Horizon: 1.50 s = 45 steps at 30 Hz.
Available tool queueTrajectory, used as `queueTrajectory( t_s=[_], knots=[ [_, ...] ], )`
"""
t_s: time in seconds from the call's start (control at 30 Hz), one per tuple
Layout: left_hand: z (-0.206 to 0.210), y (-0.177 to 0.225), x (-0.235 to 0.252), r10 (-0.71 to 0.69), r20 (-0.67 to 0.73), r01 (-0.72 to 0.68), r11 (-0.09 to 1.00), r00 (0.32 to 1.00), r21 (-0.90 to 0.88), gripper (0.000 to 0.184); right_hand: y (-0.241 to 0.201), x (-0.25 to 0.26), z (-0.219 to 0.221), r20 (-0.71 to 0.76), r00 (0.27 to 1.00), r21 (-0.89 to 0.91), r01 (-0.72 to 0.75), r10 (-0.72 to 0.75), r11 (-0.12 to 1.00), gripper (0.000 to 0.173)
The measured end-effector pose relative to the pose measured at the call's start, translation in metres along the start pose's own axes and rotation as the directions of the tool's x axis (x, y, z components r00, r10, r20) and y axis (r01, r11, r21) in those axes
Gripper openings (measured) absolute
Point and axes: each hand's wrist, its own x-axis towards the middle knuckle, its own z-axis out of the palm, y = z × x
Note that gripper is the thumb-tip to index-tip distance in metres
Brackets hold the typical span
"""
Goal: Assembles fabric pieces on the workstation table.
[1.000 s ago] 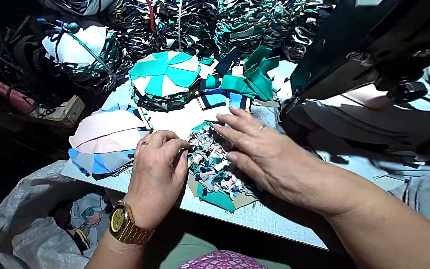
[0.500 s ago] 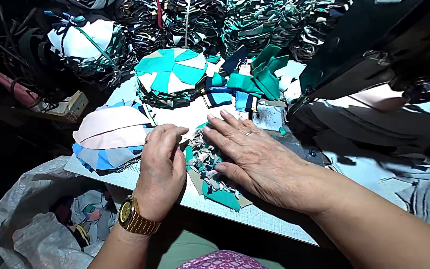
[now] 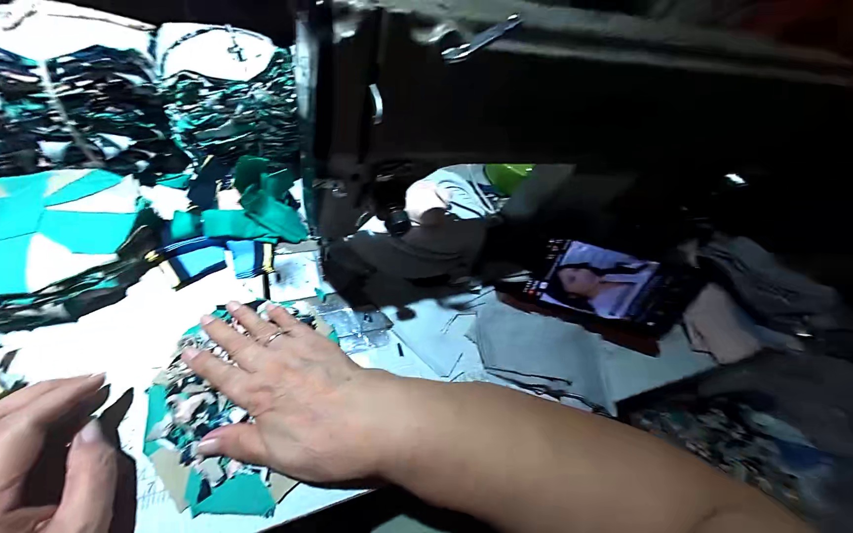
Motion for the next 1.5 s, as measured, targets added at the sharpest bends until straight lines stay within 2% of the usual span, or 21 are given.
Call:
queueTrajectory(
  t_s=[0.03, 0.1, 0.2, 0.27, 0.37, 0.5, 0.67, 0.77, 0.9, 1.03, 1.1, 1.17, 1.3, 1.43, 1.5],
  knots=[
    [0.0, 0.005, 0.001, -0.02, 0.001, 0.02, 1.0, 1.0, 0.017, 0.033, 0.001, -0.001, -0.001, -0.02, 1.0, 0.005, 0.008, -0.008, 1.0, 0.069],
    [0.0, 0.013, 0.002, -0.055, 0.007, 0.055, 0.998, 0.998, 0.0, 0.032, 0.003, -0.001, 0.0, -0.151, 0.987, 0.03, 0.067, -0.061, 0.997, 0.067],
    [0.0, 0.021, 0.004, -0.049, 0.005, 0.049, 0.999, 0.999, -0.01, 0.031, 0.005, 0.006, 0.002, -0.265, 0.945, 0.091, 0.225, -0.194, 0.97, 0.056],
    [0.0, 0.023, 0.006, -0.03, 0.001, 0.03, 0.999, 1.0, -0.028, 0.031, 0.008, 0.011, 0.006, -0.205, 0.949, 0.116, 0.266, -0.239, 0.957, 0.055],
    [-0.001, 0.016, 0.004, -0.024, 0.01, 0.024, 1.0, 1.0, -0.011, 0.032, 0.011, 0.013, 0.008, -0.09, 0.97, 0.117, 0.233, -0.224, 0.965, 0.057],
    [-0.004, 0.003, 0.002, 0.005, 0.0, -0.005, 0.999, 1.0, 0.049, 0.034, 0.007, 0.012, 0.007, -0.057, 0.982, 0.08, 0.185, -0.18, 0.98, 0.057],
    [-0.002, 0.01, 0.001, 0.021, -0.054, -0.012, 0.987, 0.998, 0.161, 0.033, 0.005, 0.006, 0.005, -0.002, 0.991, 0.03, 0.135, -0.135, 0.99, 0.061],
    [-0.001, 0.014, 0.005, 0.036, -0.056, -0.027, 0.987, 0.998, 0.161, 0.031, 0.007, -0.001, 0.002, 0.032, 0.993, 0.02, 0.112, -0.113, 0.993, 0.063],
    [-0.006, 0.035, 0.027, 0.123, -0.062, -0.114, 0.984, 0.99, 0.137, 0.028, 0.01, -0.005, 0.002, 0.052, 0.994, 0.006, 0.101, -0.101, 0.995, 0.065],
    [-0.01, 0.056, 0.068, 0.198, 0.047, -0.203, 0.954, 0.979, 0.219, 0.025, 0.013, -0.007, 0.006, 0.016, 0.994, -0.025, 0.11, -0.109, 0.994, 0.066],
    [-0.006, 0.063, 0.093, 0.158, 0.14, -0.19, 0.948, 0.977, 0.255, 0.022, 0.015, -0.008, 0.007, 0.01, 0.993, -0.028, 0.118, -0.118, 0.993, 0.068],
    [0.001, 0.069, 0.12, 0.027, 0.265, -0.121, 0.931, 0.964, 0.343, 0.023, 0.015, -0.008, 0.005, 0.036, 0.993, -0.026, 0.117, -0.116, 0.993, 0.07],
    [0.027, 0.058, 0.166, -0.226, 0.425, -0.037, 0.849, 0.877, 0.527, 0.032, 0.01, -0.012, -0.006, 0.052, 0.995, -0.028, 0.09, -0.089, 0.996, 0.073],
    [0.051, 0.05, 0.174, -0.321, 0.415, 0.014, 0.805, 0.851, 0.593, 0.028, 0.007, -0.018, -0.005, -0.073, 0.996, -0.049, 0.057, -0.06, 0.997, 0.073],
    [0.06, 0.049, 0.168, -0.321, 0.382, 0.026, 0.794, 0.867, 0.608, 0.029, 0.008, -0.021, 0.0, -0.029, 0.999, -0.029, 0.015, -0.016, 0.999, 0.075]
  ],
)
